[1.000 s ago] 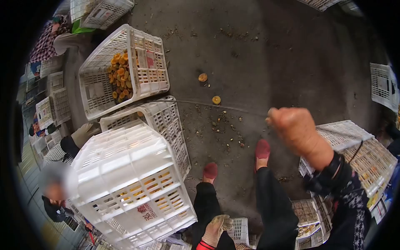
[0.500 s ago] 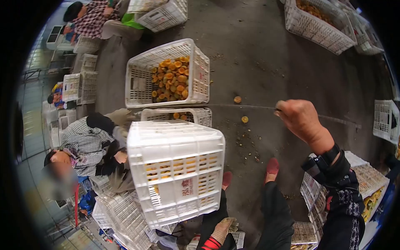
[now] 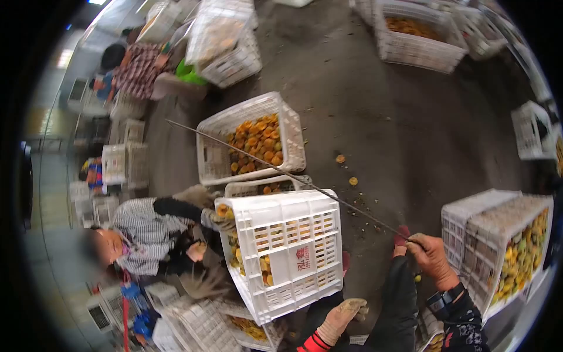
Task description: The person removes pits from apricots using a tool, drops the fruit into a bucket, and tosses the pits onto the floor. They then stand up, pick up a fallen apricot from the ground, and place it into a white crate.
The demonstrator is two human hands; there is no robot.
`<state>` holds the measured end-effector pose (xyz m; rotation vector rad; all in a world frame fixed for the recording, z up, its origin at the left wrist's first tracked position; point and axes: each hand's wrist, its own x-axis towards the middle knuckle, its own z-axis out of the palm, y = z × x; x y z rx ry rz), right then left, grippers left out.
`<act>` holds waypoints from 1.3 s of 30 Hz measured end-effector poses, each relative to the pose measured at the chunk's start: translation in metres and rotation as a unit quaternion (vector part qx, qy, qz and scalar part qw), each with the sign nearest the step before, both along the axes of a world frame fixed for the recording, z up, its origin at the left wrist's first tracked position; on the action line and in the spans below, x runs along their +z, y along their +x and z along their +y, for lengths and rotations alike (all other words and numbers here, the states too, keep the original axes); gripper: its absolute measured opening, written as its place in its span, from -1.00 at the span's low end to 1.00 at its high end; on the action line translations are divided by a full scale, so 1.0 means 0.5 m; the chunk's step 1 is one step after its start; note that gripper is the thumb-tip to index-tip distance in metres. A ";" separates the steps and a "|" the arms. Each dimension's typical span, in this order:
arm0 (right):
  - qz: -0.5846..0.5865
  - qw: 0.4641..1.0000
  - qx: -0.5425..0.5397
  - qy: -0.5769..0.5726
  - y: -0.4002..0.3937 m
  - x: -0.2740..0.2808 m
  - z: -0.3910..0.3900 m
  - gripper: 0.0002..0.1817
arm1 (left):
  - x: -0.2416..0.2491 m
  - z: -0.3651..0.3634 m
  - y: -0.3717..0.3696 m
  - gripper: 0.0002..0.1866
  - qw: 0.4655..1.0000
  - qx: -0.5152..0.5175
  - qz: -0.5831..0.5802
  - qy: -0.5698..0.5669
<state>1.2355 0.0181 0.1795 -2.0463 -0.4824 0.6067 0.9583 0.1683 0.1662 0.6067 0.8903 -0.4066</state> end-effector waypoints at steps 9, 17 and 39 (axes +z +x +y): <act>-0.040 0.976 -0.212 0.030 -0.486 0.098 -0.092 -0.83 | 0.155 0.036 0.190 -0.31 0.937 -0.184 -0.208 0.212; 0.000 0.923 -0.384 0.024 -0.770 -0.046 -0.161 -0.87 | 0.076 -0.037 0.124 -0.45 0.880 -0.310 -0.226 0.281; 0.421 0.282 -0.858 -0.081 -1.749 -0.675 0.082 -0.29 | -0.171 -0.369 -0.276 -0.59 0.578 -0.697 -0.400 0.139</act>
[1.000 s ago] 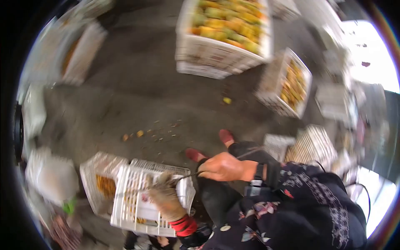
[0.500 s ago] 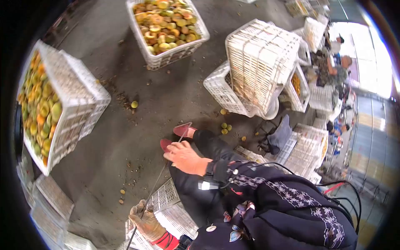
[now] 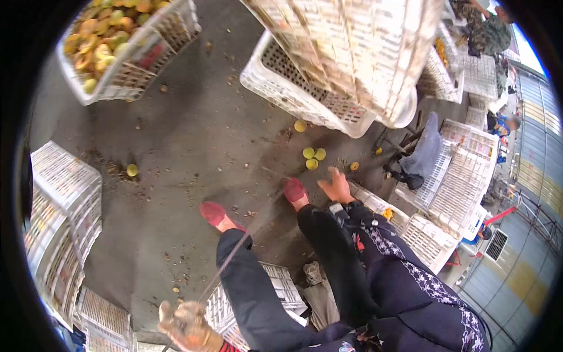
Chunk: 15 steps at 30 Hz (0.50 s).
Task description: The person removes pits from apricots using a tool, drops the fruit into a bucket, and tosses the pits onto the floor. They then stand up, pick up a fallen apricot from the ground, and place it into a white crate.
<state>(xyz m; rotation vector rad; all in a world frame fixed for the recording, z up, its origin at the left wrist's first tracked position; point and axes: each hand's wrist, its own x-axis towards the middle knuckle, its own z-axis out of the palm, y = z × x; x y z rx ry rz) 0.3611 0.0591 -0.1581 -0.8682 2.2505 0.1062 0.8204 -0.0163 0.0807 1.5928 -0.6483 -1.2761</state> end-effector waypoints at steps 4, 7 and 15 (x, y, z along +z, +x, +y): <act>0.033 0.998 -0.054 -0.017 -0.079 -0.219 0.000 -0.20 | 0.007 -0.054 -0.077 -0.71 0.979 0.076 0.187 0.035; 0.051 0.997 -0.061 -0.007 -0.077 -0.326 -0.015 -0.19 | -0.043 -0.036 -0.151 -0.70 0.988 0.110 0.009 0.111; 0.061 0.998 -0.009 -0.019 -0.052 -0.317 -0.052 -0.25 | -0.144 0.040 -0.183 -0.62 0.959 0.105 0.243 0.103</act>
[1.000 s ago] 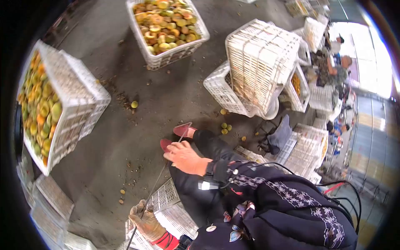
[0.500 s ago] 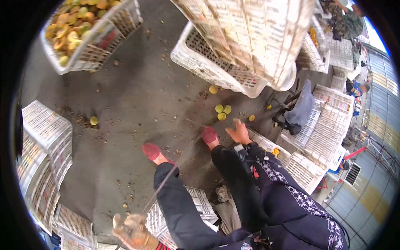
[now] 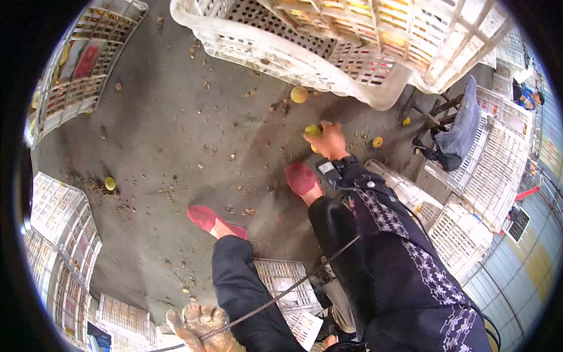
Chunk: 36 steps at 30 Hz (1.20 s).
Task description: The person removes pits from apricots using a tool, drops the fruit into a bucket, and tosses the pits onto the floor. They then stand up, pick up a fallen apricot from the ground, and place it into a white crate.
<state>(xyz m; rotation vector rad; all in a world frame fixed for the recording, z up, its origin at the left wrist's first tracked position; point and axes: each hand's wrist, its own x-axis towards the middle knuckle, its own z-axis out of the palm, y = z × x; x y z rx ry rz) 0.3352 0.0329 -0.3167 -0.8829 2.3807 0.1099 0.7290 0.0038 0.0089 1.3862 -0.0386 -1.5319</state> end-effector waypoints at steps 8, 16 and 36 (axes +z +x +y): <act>-0.509 0.783 0.206 -0.292 0.310 0.485 -0.179 -0.40 | -0.034 0.018 0.006 -0.40 0.998 -0.012 -0.061 0.005; -0.519 0.704 0.348 -0.337 0.518 0.548 -0.188 -0.26 | -0.004 -0.015 0.008 -0.51 0.972 -0.061 -0.220 0.065; -0.766 0.549 0.171 -0.287 0.572 0.488 -0.283 -0.47 | -0.161 -0.012 0.021 -0.63 -0.128 -0.423 -0.874 0.203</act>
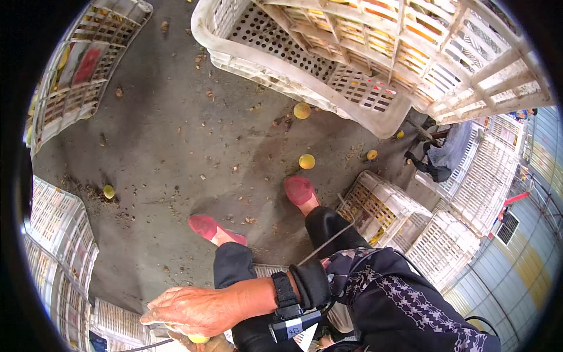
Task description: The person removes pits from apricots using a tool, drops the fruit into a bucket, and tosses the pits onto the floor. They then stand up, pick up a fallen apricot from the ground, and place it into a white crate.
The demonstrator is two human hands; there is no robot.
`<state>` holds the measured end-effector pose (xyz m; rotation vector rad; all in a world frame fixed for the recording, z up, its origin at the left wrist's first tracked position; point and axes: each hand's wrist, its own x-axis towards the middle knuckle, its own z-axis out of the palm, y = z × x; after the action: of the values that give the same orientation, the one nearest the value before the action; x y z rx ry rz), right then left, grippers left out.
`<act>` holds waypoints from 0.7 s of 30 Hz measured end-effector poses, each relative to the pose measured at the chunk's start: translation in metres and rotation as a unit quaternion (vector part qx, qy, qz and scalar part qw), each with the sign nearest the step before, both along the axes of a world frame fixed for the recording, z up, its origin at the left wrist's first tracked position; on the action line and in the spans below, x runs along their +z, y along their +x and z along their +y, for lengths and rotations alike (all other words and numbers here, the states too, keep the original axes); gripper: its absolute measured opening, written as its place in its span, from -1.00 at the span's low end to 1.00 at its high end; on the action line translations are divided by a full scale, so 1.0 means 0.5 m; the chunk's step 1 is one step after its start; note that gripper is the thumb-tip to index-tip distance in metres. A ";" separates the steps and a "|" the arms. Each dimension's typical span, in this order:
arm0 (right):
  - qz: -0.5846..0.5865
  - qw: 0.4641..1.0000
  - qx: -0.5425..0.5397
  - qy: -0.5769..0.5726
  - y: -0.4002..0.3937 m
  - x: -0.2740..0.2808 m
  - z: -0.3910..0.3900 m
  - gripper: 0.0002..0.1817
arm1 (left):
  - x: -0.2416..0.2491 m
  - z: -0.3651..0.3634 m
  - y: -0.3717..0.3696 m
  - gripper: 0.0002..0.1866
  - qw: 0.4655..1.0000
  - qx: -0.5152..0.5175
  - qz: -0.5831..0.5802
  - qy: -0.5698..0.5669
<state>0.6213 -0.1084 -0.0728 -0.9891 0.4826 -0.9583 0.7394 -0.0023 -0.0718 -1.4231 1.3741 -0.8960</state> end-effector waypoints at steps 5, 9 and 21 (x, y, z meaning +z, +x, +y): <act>0.003 1.000 -0.008 0.017 0.007 -0.010 0.003 -0.40 | 0.075 0.032 0.092 -0.63 0.915 0.044 0.392 0.086; 0.229 0.956 -0.157 0.099 -0.120 -0.101 -0.005 -0.42 | 0.137 -0.105 -0.023 -0.66 0.512 0.413 0.732 -0.177; 0.732 0.531 -0.165 0.393 -0.496 -0.583 0.338 -0.35 | 0.180 -0.124 -0.032 -0.65 0.377 0.427 0.799 -0.193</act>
<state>0.3734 0.0605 -0.3641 -0.6031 2.3671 0.1621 0.7235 -0.0645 0.0184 -3.1023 0.9809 1.5404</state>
